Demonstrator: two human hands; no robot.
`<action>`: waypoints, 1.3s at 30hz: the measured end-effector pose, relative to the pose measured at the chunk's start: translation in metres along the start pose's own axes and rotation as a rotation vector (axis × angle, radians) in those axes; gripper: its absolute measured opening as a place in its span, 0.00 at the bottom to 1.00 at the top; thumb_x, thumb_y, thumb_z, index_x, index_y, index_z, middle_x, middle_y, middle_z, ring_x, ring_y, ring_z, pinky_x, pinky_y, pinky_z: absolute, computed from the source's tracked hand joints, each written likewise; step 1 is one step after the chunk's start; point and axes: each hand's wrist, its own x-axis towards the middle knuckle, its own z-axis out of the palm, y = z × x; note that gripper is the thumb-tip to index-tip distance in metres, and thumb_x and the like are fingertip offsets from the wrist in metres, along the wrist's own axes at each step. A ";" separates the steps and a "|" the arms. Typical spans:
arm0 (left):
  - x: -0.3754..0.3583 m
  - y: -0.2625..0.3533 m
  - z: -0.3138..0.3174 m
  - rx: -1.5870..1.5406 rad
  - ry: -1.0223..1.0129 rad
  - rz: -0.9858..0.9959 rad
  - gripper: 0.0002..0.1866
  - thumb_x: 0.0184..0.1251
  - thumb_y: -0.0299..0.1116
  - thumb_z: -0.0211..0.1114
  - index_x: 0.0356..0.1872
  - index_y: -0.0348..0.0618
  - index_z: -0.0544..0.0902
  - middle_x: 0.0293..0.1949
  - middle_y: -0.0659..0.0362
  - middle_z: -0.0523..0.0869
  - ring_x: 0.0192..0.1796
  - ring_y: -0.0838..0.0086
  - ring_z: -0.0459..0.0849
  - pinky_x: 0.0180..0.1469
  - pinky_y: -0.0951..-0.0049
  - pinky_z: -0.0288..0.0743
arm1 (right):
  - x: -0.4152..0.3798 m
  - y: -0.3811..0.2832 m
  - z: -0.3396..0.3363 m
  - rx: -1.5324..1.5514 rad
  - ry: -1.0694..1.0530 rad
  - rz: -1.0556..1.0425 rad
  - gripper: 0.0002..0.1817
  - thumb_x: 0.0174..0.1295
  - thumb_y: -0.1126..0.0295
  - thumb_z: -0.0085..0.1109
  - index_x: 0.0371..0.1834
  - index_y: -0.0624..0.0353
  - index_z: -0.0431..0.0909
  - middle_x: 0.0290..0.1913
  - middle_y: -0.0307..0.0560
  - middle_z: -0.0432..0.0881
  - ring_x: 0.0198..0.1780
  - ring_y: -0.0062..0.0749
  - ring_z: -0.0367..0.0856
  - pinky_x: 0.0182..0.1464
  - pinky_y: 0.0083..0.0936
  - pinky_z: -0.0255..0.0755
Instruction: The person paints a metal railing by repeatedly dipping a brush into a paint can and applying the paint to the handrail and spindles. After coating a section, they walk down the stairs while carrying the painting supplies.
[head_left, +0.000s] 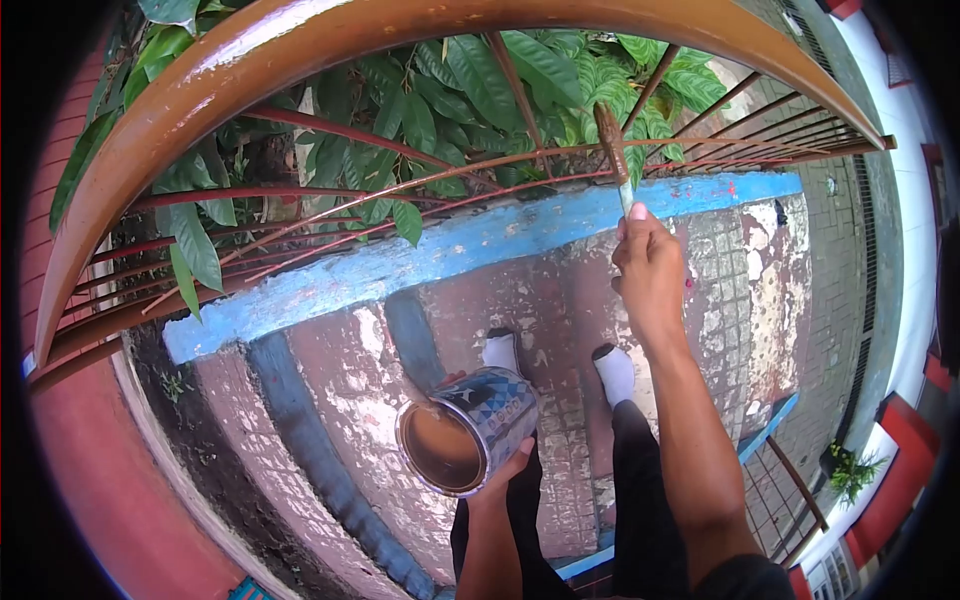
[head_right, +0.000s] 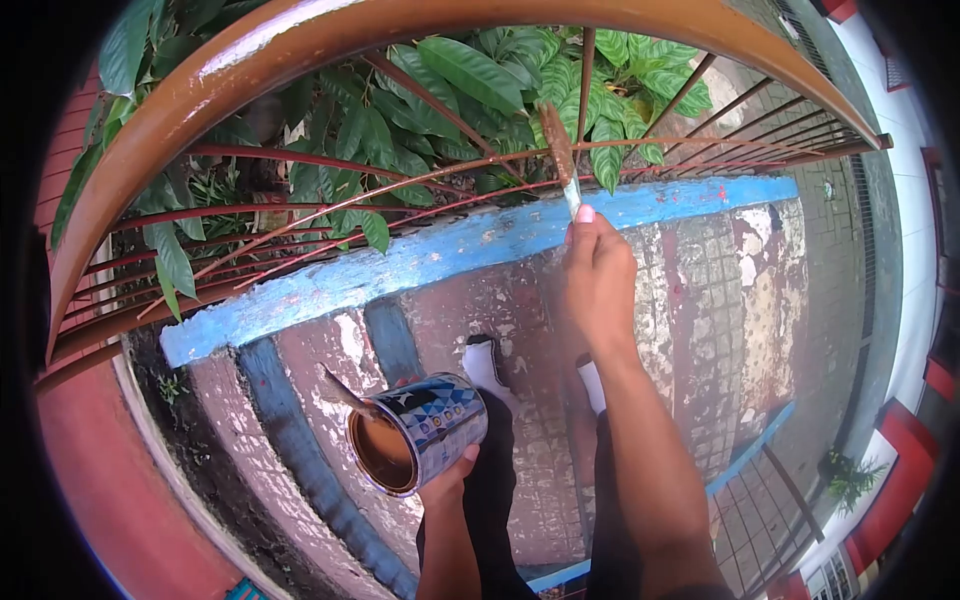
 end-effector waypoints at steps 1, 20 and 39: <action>0.003 -0.003 -0.005 0.096 -0.027 0.065 0.65 0.47 0.48 0.92 0.83 0.38 0.58 0.72 0.52 0.74 0.75 0.60 0.74 0.79 0.57 0.69 | 0.000 -0.002 0.003 0.015 -0.015 -0.024 0.29 0.91 0.50 0.44 0.34 0.62 0.77 0.21 0.36 0.71 0.24 0.19 0.70 0.28 0.32 0.67; 0.000 0.001 0.000 0.062 -0.027 -0.011 0.65 0.49 0.49 0.91 0.83 0.37 0.58 0.72 0.51 0.73 0.75 0.61 0.75 0.78 0.58 0.72 | -0.056 0.001 0.046 0.618 -0.272 0.438 0.29 0.89 0.40 0.43 0.45 0.56 0.76 0.25 0.31 0.69 0.24 0.15 0.65 0.26 0.19 0.60; -0.012 -0.017 -0.015 0.078 -0.025 -0.130 0.64 0.47 0.47 0.91 0.82 0.37 0.59 0.71 0.51 0.74 0.73 0.61 0.77 0.76 0.60 0.76 | -0.058 0.015 0.053 -0.213 -0.075 -0.372 0.25 0.90 0.53 0.50 0.37 0.63 0.78 0.21 0.58 0.79 0.23 0.56 0.81 0.26 0.46 0.69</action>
